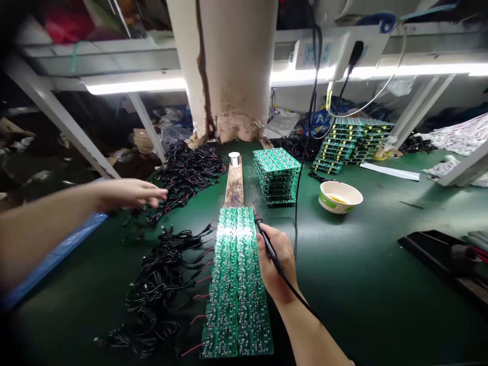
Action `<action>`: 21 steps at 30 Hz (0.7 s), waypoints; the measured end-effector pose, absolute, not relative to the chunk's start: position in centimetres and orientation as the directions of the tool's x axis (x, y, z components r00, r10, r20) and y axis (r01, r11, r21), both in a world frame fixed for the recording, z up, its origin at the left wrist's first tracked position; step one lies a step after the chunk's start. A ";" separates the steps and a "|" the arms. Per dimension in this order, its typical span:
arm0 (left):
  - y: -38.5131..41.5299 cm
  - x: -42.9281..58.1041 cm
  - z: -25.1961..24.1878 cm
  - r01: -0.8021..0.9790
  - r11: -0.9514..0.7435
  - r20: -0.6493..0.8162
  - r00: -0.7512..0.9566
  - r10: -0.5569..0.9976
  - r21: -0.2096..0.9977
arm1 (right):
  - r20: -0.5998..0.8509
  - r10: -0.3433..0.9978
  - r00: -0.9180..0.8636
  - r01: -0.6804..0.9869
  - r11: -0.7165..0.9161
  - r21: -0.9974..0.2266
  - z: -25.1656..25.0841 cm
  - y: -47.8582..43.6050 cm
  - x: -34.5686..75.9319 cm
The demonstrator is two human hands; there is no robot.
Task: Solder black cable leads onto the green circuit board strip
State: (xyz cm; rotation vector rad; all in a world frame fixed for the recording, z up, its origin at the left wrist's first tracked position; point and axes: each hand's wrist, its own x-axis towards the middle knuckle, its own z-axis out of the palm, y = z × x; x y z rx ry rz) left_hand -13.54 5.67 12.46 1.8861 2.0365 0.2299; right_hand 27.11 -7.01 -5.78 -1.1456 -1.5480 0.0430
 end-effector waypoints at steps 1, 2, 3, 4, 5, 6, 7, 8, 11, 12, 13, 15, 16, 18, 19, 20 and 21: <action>5.6 -12.3 10.7 0.928 0.090 -0.202 -0.016 0.979 0.362 | 0.736 0.666 0.125 0.628 0.521 -0.578 -5.9 -7.0 27.1; 5.5 -11.5 9.3 0.926 0.077 -0.225 0.009 0.974 0.368 | 0.734 0.669 0.120 0.632 0.519 -0.576 -5.9 -7.0 27.1; 5.5 -11.2 8.3 0.928 0.071 -0.234 0.018 0.972 0.365 | 0.730 0.673 0.116 0.636 0.514 -0.576 -6.0 -7.0 27.1; 5.5 -11.4 7.9 0.933 0.069 -0.227 0.014 0.974 0.352 | 0.725 0.679 0.114 0.639 0.509 -0.577 -6.0 -7.0 27.1; 5.5 -11.9 8.0 0.939 0.076 -0.210 -0.004 0.978 0.335 | 0.720 0.684 0.114 0.642 0.502 -0.579 -6.0 -7.0 27.2; 5.6 -12.7 8.5 0.950 0.077 -0.170 -0.026 0.985 0.303 | 0.715 0.689 0.116 0.645 0.495 -0.582 -6.0 -7.1 27.2; 5.7 -13.4 9.1 0.968 0.053 -0.105 -0.028 0.994 0.246 | 0.710 0.694 0.119 0.647 0.488 -0.586 -6.0 -7.1 27.2; 5.7 -14.0 9.5 0.985 0.009 -0.031 -0.004 0.999 0.172 | 0.706 0.698 0.122 0.648 0.483 -0.589 -6.0 -7.2 27.2; 5.7 -13.6 8.2 0.983 -0.183 0.055 0.185 0.981 -0.032 | 0.696 0.708 0.118 0.653 0.473 -0.592 -5.9 -7.4 27.0; 5.6 -12.7 6.8 0.974 -0.226 0.006 0.226 0.974 -0.025 | 0.692 0.713 0.111 0.657 0.470 -0.590 -5.9 -7.4 26.9; 5.5 -11.6 5.1 0.966 -0.258 -0.037 0.258 0.966 -0.007 | 0.688 0.718 0.102 0.662 0.468 -0.586 -6.0 -7.5 26.9; 5.5 -9.6 1.7 0.959 -0.282 -0.055 0.283 0.958 0.029 | 0.674 0.733 0.090 0.672 0.455 -0.584 -6.1 -7.5 26.9; 5.6 -9.0 0.4 0.956 -0.289 -0.038 0.290 0.956 0.050 | 0.668 0.739 0.091 0.673 0.449 -0.587 -6.1 -7.5 27.0; 5.9 -8.6 -1.1 0.951 -0.293 0.025 0.292 0.956 0.098 | 0.665 0.740 0.103 0.669 0.443 -0.597 -6.1 -7.5 27.1; 6.1 -8.8 -1.2 0.949 -0.288 0.064 0.282 0.957 0.124 | 0.668 0.736 0.111 0.665 0.445 -0.600 -6.1 -7.4 27.2; 6.4 -9.2 -0.9 0.950 -0.273 0.102 0.260 0.960 0.150 | 0.675 0.728 0.115 0.662 0.451 -0.599 -6.0 -7.4 27.2; 6.7 -9.7 -0.4 0.953 -0.247 0.135 0.225 0.965 0.176 | 0.683 0.721 0.115 0.659 0.459 -0.595 -5.9 -7.4 27.2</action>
